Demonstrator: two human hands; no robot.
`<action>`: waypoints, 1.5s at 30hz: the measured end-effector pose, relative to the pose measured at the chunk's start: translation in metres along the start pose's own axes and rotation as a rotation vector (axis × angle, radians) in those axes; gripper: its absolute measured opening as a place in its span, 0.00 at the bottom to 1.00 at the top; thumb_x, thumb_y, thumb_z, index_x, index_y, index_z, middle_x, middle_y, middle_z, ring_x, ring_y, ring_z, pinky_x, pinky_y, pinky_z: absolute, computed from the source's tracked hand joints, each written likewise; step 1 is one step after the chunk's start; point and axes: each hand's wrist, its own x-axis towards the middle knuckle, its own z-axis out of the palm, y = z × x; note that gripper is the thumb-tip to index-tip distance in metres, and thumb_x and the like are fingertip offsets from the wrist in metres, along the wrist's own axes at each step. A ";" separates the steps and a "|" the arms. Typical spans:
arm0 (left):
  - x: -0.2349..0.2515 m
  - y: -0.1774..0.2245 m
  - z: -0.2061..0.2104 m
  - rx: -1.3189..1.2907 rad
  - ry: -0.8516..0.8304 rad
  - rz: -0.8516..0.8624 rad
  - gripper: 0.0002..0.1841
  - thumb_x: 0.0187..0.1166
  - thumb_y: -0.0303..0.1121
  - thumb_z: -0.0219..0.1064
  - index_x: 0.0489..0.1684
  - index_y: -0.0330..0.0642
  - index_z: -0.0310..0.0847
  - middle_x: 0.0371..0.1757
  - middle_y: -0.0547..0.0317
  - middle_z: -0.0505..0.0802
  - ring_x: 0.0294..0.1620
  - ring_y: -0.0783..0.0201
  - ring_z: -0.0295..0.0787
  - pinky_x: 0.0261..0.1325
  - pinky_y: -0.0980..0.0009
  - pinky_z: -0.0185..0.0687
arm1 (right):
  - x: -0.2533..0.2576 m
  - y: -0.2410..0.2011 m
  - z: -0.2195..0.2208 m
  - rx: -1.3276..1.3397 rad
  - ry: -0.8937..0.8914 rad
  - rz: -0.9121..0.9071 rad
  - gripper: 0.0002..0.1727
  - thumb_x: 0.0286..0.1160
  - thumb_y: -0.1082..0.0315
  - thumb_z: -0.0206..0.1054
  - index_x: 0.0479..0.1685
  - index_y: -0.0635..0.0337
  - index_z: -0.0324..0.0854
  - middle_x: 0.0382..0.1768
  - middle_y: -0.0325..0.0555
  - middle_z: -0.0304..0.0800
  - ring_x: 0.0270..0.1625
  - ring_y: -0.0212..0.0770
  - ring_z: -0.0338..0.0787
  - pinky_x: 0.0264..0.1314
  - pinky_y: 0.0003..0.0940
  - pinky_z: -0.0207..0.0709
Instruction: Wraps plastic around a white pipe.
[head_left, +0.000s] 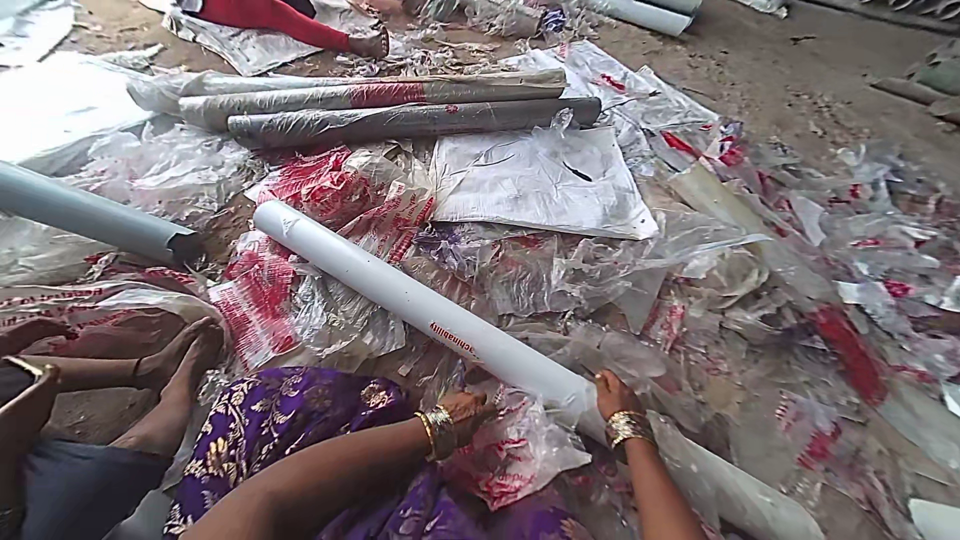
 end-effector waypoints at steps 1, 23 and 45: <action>-0.001 0.003 -0.007 0.014 -0.002 0.008 0.19 0.87 0.24 0.56 0.74 0.36 0.78 0.72 0.32 0.84 0.71 0.32 0.83 0.73 0.34 0.74 | -0.001 -0.001 0.001 0.002 0.009 -0.006 0.25 0.97 0.60 0.44 0.74 0.67 0.78 0.70 0.69 0.86 0.76 0.66 0.82 0.80 0.65 0.68; -0.009 -0.091 -0.041 0.172 1.037 -0.331 0.11 0.78 0.23 0.63 0.48 0.34 0.93 0.65 0.44 0.92 0.73 0.41 0.84 0.78 0.43 0.73 | -0.003 0.013 0.008 0.060 0.094 -0.108 0.25 0.94 0.61 0.47 0.65 0.73 0.83 0.61 0.75 0.89 0.69 0.72 0.86 0.73 0.70 0.71; -0.018 -0.067 -0.059 -0.111 0.785 -0.398 0.23 0.88 0.34 0.61 0.81 0.38 0.76 0.79 0.40 0.82 0.81 0.40 0.76 0.85 0.47 0.65 | -0.004 0.011 0.009 0.068 0.118 -0.096 0.24 0.92 0.62 0.49 0.61 0.73 0.85 0.58 0.74 0.90 0.67 0.71 0.88 0.71 0.70 0.73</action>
